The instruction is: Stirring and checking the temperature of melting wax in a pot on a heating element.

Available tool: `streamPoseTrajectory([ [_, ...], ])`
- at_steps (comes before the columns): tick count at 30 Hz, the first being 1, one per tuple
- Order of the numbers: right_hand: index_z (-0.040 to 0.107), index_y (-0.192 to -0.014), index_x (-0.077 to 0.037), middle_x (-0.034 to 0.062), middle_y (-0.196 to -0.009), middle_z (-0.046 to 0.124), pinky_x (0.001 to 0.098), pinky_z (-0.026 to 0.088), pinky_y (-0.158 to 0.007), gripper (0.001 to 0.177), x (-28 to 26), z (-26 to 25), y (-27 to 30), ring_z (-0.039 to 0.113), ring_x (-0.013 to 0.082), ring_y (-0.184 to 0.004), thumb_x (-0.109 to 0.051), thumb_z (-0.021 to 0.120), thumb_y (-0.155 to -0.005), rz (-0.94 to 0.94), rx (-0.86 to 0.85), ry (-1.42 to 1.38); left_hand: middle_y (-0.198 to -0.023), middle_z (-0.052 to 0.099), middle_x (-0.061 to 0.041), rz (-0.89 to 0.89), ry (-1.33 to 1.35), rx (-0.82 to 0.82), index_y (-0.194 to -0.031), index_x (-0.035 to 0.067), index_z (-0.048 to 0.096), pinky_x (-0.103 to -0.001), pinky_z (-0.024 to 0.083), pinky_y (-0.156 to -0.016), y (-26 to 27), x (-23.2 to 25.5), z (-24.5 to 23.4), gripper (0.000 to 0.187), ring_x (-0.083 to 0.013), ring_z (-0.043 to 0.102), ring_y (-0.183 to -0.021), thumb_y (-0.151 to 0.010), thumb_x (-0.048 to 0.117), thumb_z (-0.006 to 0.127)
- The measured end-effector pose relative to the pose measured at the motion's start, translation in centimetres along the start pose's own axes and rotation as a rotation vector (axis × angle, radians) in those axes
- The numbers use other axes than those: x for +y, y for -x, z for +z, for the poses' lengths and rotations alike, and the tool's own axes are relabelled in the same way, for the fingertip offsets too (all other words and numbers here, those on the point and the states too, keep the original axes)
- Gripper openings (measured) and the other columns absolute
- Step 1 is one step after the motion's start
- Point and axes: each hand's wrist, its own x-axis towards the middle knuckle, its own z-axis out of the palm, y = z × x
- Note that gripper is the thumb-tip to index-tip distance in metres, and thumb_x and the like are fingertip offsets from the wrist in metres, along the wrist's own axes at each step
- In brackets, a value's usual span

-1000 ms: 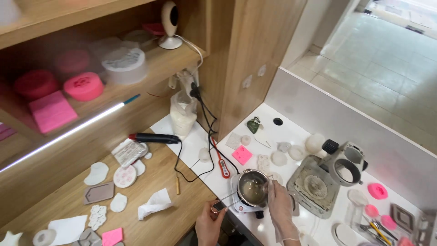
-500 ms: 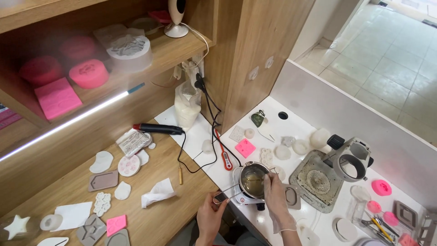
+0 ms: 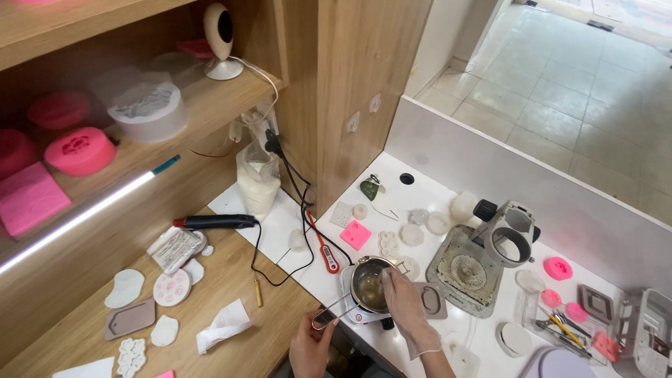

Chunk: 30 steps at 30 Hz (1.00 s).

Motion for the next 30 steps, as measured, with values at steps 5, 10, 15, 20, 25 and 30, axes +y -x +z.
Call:
streamPoseTrajectory([
  [5, 0.065, -0.117, -0.013, 0.0111, -0.092, 0.071, 0.0397, 0.055, -0.079, 0.039, 1.0, -1.3, 0.1, 0.066, 0.0253, -0.085, -0.041, 0.041, -0.104, 0.016, 0.049, 0.107, -0.063, 0.059, 0.006, -0.004, 0.006, -0.008, -0.107, 0.017, 0.075, -0.024, 0.042, -0.046, -0.3, -1.1, 0.4, 0.040, -0.0075, 0.051, -0.047, -0.073, 0.031, 0.090],
  [10, 0.076, -0.100, -0.009, 0.0053, -0.089, 0.077, 0.0313, 0.059, -0.080, 0.045, -1.0, -3.9, 0.5, 0.072, 0.0175, -0.080, -0.039, 0.043, -0.103, 0.133, -0.189, -0.273, -0.062, 0.059, 0.006, -0.053, -0.044, -0.040, -0.108, 0.017, 0.076, -0.023, 0.040, -0.046, -0.7, 0.3, -0.1, 0.039, -0.0077, 0.050, -0.047, -0.075, 0.033, 0.089],
  [15, 0.075, -0.103, -0.010, 0.0019, -0.085, 0.072, 0.0263, 0.056, -0.073, 0.034, 0.4, -3.6, 0.4, 0.068, 0.0119, -0.075, -0.030, 0.047, -0.104, 0.227, -0.066, -0.289, -0.065, 0.059, 0.005, -0.046, -0.047, -0.006, -0.106, 0.017, 0.074, -0.024, 0.042, -0.048, -0.2, -0.1, 0.1, 0.039, -0.0087, 0.053, -0.048, -0.073, 0.031, 0.090],
  [20, 0.075, -0.093, -0.012, 0.0027, -0.085, 0.069, 0.0292, 0.054, -0.075, 0.040, 1.4, -3.5, -0.1, 0.064, 0.0141, -0.078, -0.038, 0.046, -0.102, 0.152, -0.166, -0.237, -0.063, 0.062, 0.005, -0.001, -0.072, 0.002, -0.107, 0.015, 0.071, -0.025, 0.043, -0.046, -0.3, -0.8, 0.3, 0.037, -0.0087, 0.055, -0.047, -0.076, 0.029, 0.086],
  [25, 0.078, -0.098, -0.011, 0.0041, -0.099, 0.073, 0.0290, 0.053, -0.080, 0.035, 0.3, -3.7, 0.1, 0.065, 0.0151, -0.085, -0.032, 0.050, -0.101, 0.157, -0.045, -0.301, -0.067, 0.064, 0.003, -0.076, -0.054, -0.013, -0.112, 0.015, 0.072, -0.027, 0.043, -0.049, 0.9, 2.5, -1.3, 0.038, -0.0108, 0.054, -0.051, -0.078, 0.027, 0.085],
  [30, 0.076, -0.098, -0.011, 0.0026, -0.085, 0.071, 0.0276, 0.053, -0.069, 0.037, 1.8, -3.6, -0.6, 0.061, 0.0119, -0.069, -0.035, 0.048, -0.104, 0.130, -0.149, -0.276, -0.068, 0.062, 0.004, -0.016, -0.067, -0.080, -0.115, 0.014, 0.070, -0.028, 0.041, -0.049, 1.0, 3.8, -2.3, 0.037, -0.0107, 0.053, -0.050, -0.083, 0.030, 0.082],
])
